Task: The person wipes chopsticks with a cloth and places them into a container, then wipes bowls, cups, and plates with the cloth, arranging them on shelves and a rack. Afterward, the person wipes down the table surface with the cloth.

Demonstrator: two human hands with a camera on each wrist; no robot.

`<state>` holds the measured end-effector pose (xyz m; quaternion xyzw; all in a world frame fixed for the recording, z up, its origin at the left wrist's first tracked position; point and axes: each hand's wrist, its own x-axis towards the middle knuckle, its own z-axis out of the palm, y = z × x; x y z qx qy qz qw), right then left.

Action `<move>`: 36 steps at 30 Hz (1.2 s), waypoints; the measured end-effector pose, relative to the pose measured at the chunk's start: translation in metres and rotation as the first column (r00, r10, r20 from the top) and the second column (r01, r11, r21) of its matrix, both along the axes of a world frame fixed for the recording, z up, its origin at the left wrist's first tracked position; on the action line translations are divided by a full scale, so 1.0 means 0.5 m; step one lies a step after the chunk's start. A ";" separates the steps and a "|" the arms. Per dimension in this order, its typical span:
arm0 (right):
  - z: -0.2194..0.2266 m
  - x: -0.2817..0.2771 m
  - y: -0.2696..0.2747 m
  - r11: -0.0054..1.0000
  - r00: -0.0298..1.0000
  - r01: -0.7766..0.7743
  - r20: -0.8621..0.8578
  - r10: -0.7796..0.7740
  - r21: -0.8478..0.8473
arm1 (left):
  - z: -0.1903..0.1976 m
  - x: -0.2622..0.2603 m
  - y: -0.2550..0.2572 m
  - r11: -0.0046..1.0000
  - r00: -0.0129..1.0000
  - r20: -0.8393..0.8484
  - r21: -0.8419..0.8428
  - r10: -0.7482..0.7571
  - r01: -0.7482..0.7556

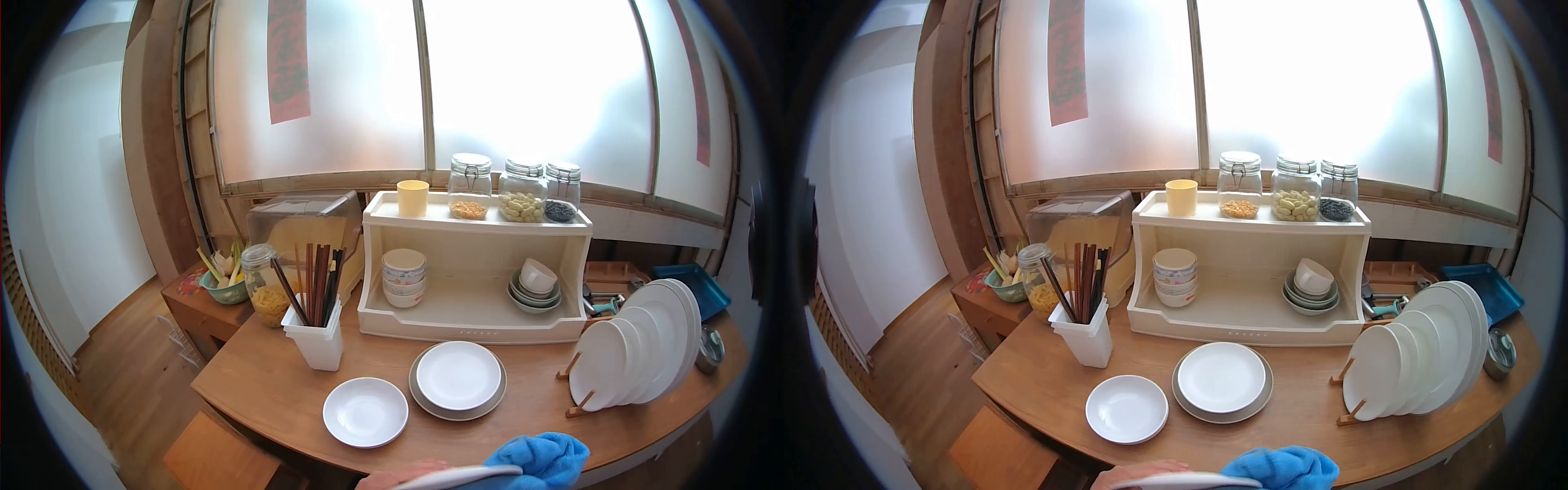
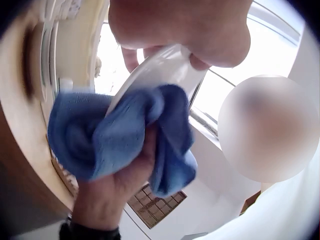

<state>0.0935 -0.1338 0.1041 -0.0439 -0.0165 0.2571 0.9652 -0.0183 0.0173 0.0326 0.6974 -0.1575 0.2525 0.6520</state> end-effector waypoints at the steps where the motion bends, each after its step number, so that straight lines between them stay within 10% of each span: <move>1: 0.004 0.000 0.000 1.000 1.000 -0.003 0.009 0.004 -0.025 | -0.052 -0.011 -0.022 0.924 0.992 -0.128 -0.381 -0.018 -0.032; 2: 0.008 0.000 0.001 0.999 1.000 -0.009 0.018 0.010 -0.050 | -0.077 -0.017 -0.033 0.709 0.968 -0.238 -0.696 -0.081 -0.112; 3: 0.013 -0.002 0.005 0.997 1.000 -0.014 0.022 0.015 -0.073 | -0.073 -0.019 -0.032 0.711 0.966 -0.245 -0.694 -0.081 -0.116; 12: 0.060 -0.018 0.033 0.954 0.994 -0.050 0.080 0.076 -0.296 | 0.018 0.007 0.009 0.980 0.982 0.171 0.195 -0.080 0.046; 28: 0.061 -0.018 0.011 0.752 0.956 -0.069 0.173 0.238 -0.655 | -0.008 -0.024 -0.005 0.998 0.990 0.130 -0.034 0.056 -0.052; 30: 0.046 -0.038 0.022 0.921 0.956 -0.137 0.194 0.219 -0.365 | -0.017 -0.033 -0.005 0.996 0.989 0.124 -0.060 0.078 -0.072; 32: 0.032 -0.026 0.045 0.717 0.814 0.277 0.553 0.180 -0.640 | -0.033 -0.045 -0.003 0.988 0.988 -0.004 -0.018 0.151 -0.151; 33: 0.038 -0.031 0.071 0.585 0.618 0.625 0.785 0.034 -0.517 | -0.040 -0.049 -0.008 0.971 0.971 -0.050 -0.028 0.234 -0.236; 36: 0.037 -0.029 0.073 0.523 0.496 0.719 0.865 0.075 -0.458 | -0.059 -0.049 -0.005 0.969 0.975 -0.070 -0.113 0.212 -0.219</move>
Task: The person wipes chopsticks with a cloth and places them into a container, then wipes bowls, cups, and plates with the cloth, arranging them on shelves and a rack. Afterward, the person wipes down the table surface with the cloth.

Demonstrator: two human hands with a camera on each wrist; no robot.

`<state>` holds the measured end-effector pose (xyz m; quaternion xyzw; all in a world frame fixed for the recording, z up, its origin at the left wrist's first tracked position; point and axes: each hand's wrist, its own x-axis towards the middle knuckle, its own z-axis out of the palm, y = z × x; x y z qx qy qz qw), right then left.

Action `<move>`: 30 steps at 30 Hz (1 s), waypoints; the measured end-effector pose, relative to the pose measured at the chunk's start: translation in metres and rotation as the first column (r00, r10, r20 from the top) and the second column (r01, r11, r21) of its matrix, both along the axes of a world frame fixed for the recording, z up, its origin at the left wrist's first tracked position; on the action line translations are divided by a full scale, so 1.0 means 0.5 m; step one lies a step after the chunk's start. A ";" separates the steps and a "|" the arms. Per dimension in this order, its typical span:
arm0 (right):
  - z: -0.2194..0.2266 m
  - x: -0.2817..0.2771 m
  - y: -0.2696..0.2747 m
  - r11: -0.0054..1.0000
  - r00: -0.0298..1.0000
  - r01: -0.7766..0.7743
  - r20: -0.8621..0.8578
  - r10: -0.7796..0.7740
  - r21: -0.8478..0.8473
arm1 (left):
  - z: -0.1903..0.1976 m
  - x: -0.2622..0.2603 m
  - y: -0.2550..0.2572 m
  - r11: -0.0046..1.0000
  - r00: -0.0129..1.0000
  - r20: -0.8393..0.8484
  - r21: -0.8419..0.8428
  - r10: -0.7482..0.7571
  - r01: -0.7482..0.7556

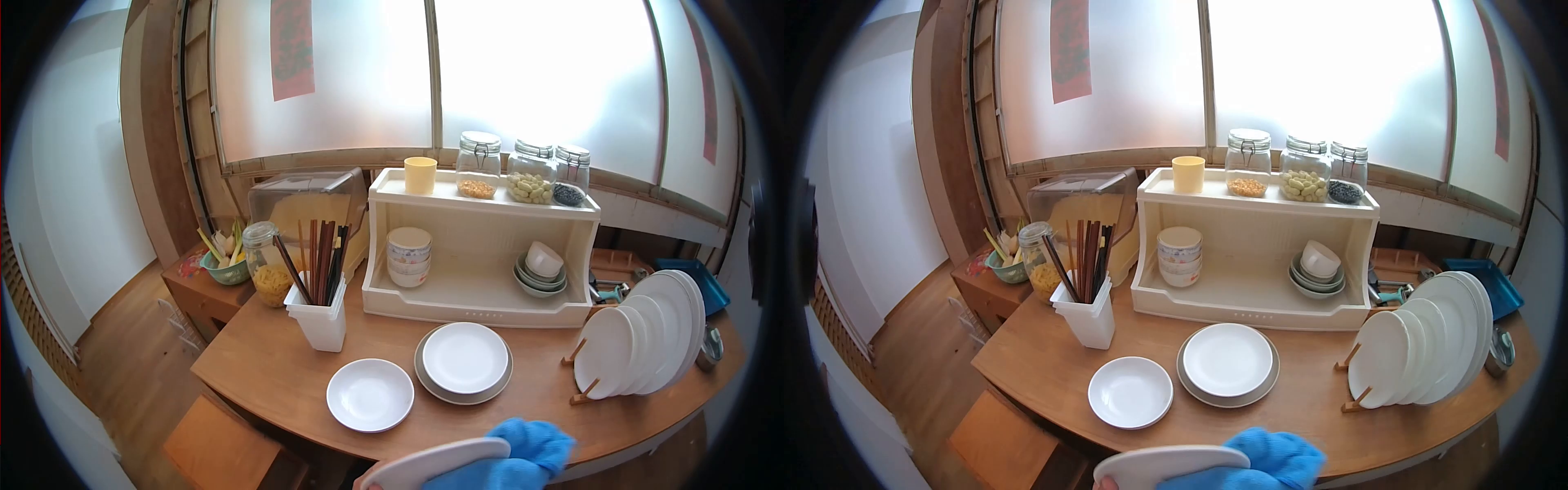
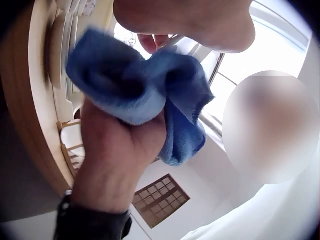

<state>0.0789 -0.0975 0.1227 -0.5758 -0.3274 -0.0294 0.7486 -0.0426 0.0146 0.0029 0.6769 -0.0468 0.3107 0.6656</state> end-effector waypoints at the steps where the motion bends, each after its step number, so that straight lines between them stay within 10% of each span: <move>1: -0.003 0.002 0.000 0.999 0.998 0.018 0.068 -0.015 -0.036 | -0.021 -0.003 0.003 0.999 1.000 -0.007 -0.043 -0.007 0.007; 8: -0.050 0.045 -0.009 0.932 0.916 0.201 0.396 -0.069 -0.302 | -0.047 0.004 0.027 0.911 0.985 -0.111 -0.406 -0.128 0.073; 10: -0.104 0.081 -0.048 0.871 0.910 -0.402 -0.228 0.346 -0.282 | -0.049 0.009 0.033 0.870 0.976 -0.108 -0.478 -0.192 0.118; 12: -0.112 0.092 -0.053 0.846 0.865 -0.465 -0.337 0.372 -0.261 | -0.031 0.021 0.027 0.841 0.964 -0.123 -0.523 -0.236 0.139; 14: -0.112 0.095 -0.047 0.928 0.992 -0.121 -0.013 0.124 -0.353 | 0.002 0.040 0.011 0.677 0.988 -0.154 -0.726 0.005 -0.117; 17: -0.116 0.101 -0.027 0.873 0.840 0.405 0.488 -0.238 -0.272 | 0.029 0.046 0.018 0.786 0.975 -0.223 -0.600 0.012 -0.147; 22: -0.206 0.013 -0.005 0.805 0.775 -0.008 0.505 0.380 -0.593 | -0.027 0.036 0.004 0.763 0.951 -0.259 -0.577 0.167 -0.291; 24: -0.178 0.005 0.003 0.924 0.736 0.072 0.645 0.204 -0.375 | -0.041 0.020 0.004 0.448 0.949 -0.302 -0.863 -0.086 -0.234; 26: -0.205 0.023 0.010 0.869 0.671 -0.113 0.608 0.424 -0.482 | -0.046 0.018 -0.003 0.551 0.956 -0.288 -0.808 -0.059 -0.209; 30: -0.155 0.096 0.013 0.878 0.693 0.296 0.717 0.074 -0.376 | -0.030 0.009 -0.033 0.860 0.982 -0.175 -0.488 0.068 -0.146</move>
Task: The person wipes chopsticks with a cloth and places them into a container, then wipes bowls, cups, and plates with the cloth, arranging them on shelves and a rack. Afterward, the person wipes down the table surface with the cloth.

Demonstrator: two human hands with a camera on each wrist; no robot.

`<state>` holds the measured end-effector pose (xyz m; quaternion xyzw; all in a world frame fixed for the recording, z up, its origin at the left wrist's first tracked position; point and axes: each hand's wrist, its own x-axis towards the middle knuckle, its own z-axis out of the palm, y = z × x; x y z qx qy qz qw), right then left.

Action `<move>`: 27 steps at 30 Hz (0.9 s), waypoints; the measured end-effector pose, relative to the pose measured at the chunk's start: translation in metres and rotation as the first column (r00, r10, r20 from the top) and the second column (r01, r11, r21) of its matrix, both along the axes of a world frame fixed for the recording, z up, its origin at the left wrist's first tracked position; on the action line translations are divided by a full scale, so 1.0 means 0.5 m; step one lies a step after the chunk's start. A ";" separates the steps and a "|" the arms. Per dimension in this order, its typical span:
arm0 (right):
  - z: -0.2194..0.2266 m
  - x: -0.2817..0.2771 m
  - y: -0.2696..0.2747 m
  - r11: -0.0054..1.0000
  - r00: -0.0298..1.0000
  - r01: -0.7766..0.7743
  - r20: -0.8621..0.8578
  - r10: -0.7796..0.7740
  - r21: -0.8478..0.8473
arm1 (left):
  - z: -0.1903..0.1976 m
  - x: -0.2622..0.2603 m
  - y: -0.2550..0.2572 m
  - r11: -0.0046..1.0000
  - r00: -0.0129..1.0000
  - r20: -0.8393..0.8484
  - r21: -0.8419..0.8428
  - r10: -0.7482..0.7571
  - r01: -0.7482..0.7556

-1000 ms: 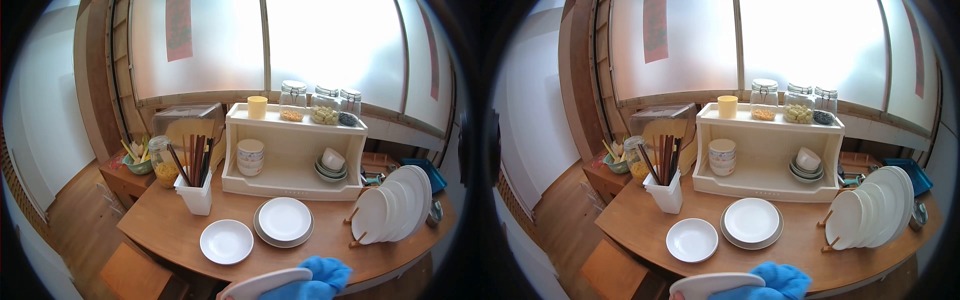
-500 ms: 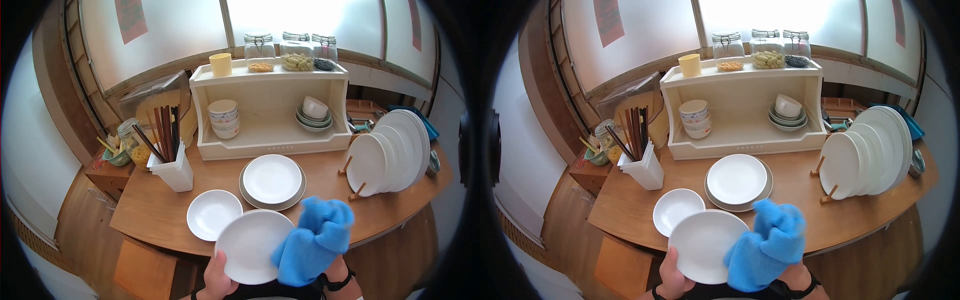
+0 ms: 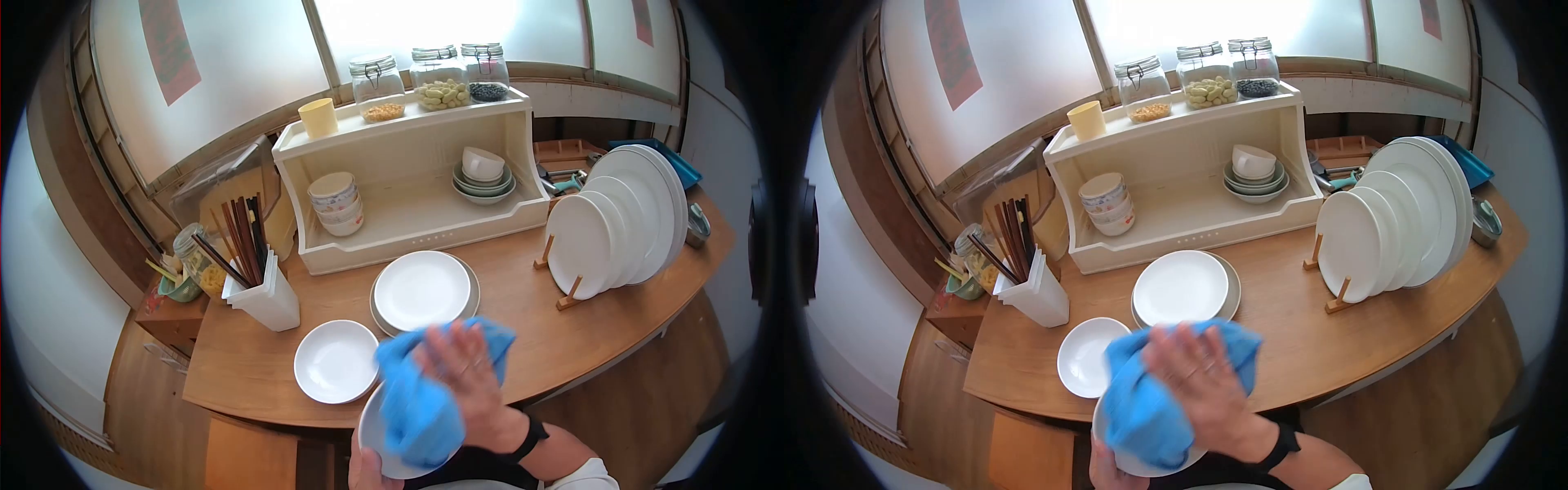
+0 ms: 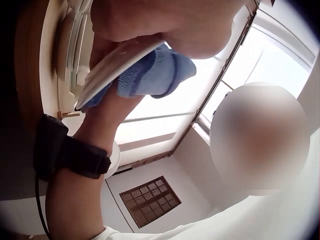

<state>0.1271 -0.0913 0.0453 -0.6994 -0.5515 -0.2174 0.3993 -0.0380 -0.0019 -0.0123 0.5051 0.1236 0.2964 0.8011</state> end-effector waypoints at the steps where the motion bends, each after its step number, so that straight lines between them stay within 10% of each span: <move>1: -0.008 0.005 0.000 1.000 1.000 0.002 0.001 -0.002 0.003 | 0.001 0.000 -0.001 0.993 0.999 0.032 0.117 0.000 -0.004; 7: -0.039 -0.077 -0.010 0.959 0.933 -0.265 -0.280 0.228 -0.102 | 0.009 0.001 0.022 1.000 1.000 0.027 0.022 0.016 -0.016; 9: 0.019 -0.078 -0.010 0.984 0.985 -0.170 0.032 0.168 0.061 | 0.015 -0.002 0.026 0.997 1.000 0.007 0.072 0.006 -0.006; 13: 0.049 -0.015 -0.010 0.970 0.975 -0.222 -0.007 0.222 -0.102 | 0.023 -0.012 0.035 0.984 1.000 -0.011 0.177 -0.002 0.004; 20: 0.065 0.054 -0.021 0.975 0.879 -0.209 -0.423 0.221 0.076 | 0.015 -0.020 0.037 0.985 0.998 0.022 0.165 0.052 -0.055; 24: 0.067 0.067 -0.035 0.863 0.693 -0.451 -0.520 0.499 0.227 | -0.011 -0.002 0.010 0.991 0.987 0.148 0.112 0.056 -0.073; 27: 0.061 0.081 -0.055 0.719 0.472 -0.599 -0.571 0.672 0.353 | -0.038 0.002 0.031 0.831 0.993 0.067 0.555 -0.095 0.042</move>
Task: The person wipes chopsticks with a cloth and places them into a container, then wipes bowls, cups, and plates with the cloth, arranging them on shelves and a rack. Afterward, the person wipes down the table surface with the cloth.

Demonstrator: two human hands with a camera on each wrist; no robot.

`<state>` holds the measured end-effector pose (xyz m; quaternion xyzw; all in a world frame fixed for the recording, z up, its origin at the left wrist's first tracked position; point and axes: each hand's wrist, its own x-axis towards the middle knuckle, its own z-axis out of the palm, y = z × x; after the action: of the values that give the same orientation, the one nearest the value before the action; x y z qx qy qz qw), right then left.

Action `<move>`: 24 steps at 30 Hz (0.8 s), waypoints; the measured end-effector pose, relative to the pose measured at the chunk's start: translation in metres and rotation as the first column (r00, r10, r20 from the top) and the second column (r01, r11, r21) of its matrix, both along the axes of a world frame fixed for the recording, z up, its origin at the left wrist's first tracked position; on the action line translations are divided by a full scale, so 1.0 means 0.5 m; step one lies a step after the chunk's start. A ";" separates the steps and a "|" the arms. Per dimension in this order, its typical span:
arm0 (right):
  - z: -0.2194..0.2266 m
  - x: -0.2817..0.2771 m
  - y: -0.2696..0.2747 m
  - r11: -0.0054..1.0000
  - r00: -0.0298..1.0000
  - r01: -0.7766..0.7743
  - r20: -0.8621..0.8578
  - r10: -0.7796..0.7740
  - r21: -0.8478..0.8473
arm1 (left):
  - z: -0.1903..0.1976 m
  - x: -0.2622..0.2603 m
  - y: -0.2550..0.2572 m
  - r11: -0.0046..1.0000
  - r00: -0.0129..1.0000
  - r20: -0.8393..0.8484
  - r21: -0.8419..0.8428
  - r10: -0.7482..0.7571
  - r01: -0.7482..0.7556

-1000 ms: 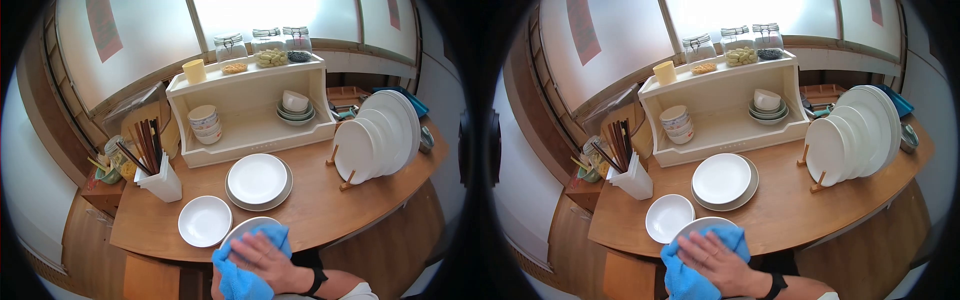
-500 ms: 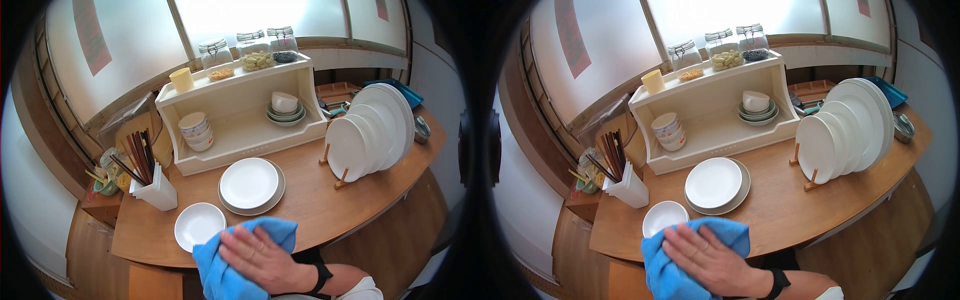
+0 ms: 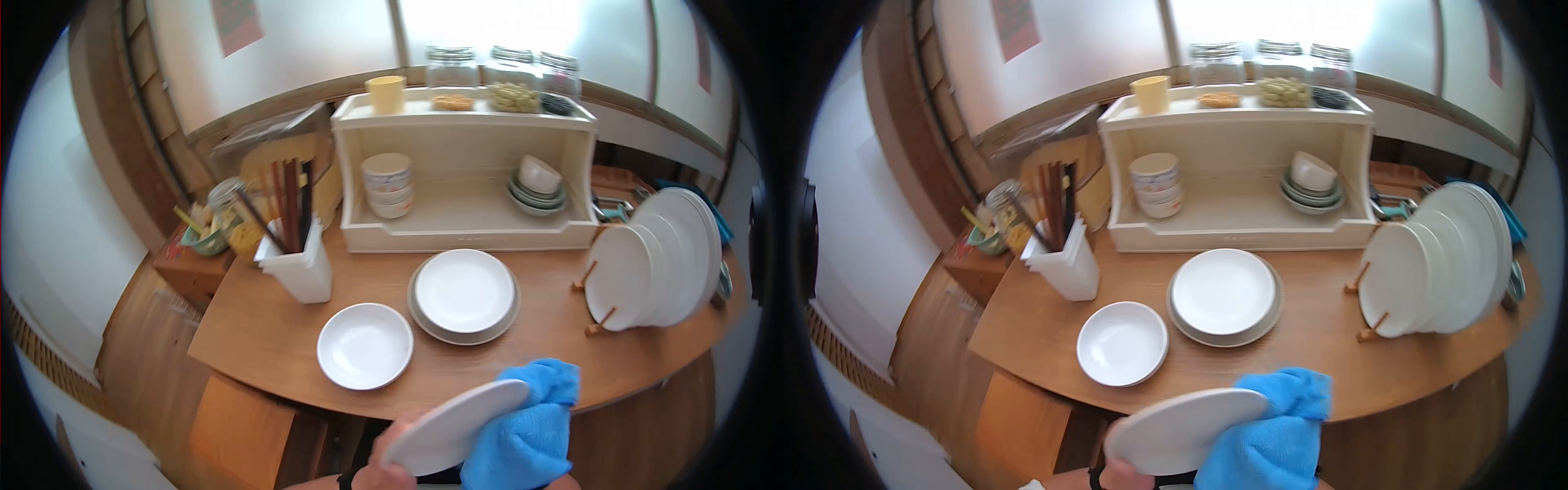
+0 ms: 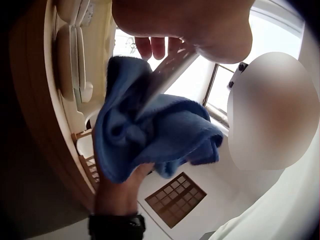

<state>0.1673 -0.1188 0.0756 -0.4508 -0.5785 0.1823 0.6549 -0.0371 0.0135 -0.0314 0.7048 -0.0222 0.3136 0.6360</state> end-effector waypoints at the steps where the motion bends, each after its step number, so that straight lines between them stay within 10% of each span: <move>1: 0.000 0.004 -0.006 0.997 0.996 -0.079 -0.046 0.080 0.020 | 0.002 0.005 0.005 0.987 0.999 -0.033 0.157 -0.029 0.033; 9: -0.021 -0.038 -0.012 0.858 0.786 -0.474 -0.344 0.513 0.197 | 0.085 0.017 0.043 0.803 0.972 0.137 0.548 0.190 -0.234; 10: -0.059 -0.135 0.023 0.935 0.869 0.259 -0.364 -0.335 -0.244 | 0.081 0.019 0.044 0.801 0.970 0.140 0.546 0.201 -0.244; 11: -0.049 -0.167 0.016 0.936 0.873 0.252 -0.360 -0.329 -0.245 | 0.077 0.025 0.042 0.788 0.942 0.162 0.516 0.295 -0.335; 12: -0.004 -0.196 -0.023 0.707 0.755 0.617 0.514 -0.408 -0.345 | 0.073 0.032 0.038 0.767 0.905 0.179 0.484 0.385 -0.422; 13: -0.004 -0.176 -0.008 0.710 0.756 0.614 0.515 -0.404 -0.345 | 0.070 0.037 0.034 0.737 0.862 0.191 0.452 0.470 -0.502; 18: -0.065 -0.146 -0.032 0.784 0.933 0.334 0.064 -0.354 -0.523 | 0.072 0.032 0.069 0.841 0.844 -0.067 0.155 0.532 -0.518; 24: -0.149 -0.130 -0.044 0.858 0.834 -0.070 -0.501 -0.229 -0.509 | 0.123 -0.003 0.217 0.843 0.851 -0.154 -0.133 0.503 -0.522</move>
<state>0.1024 -0.1406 0.0011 -0.5605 -0.2791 0.4197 0.6571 -0.0386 0.1220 0.0299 0.6448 0.2297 0.4327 0.5868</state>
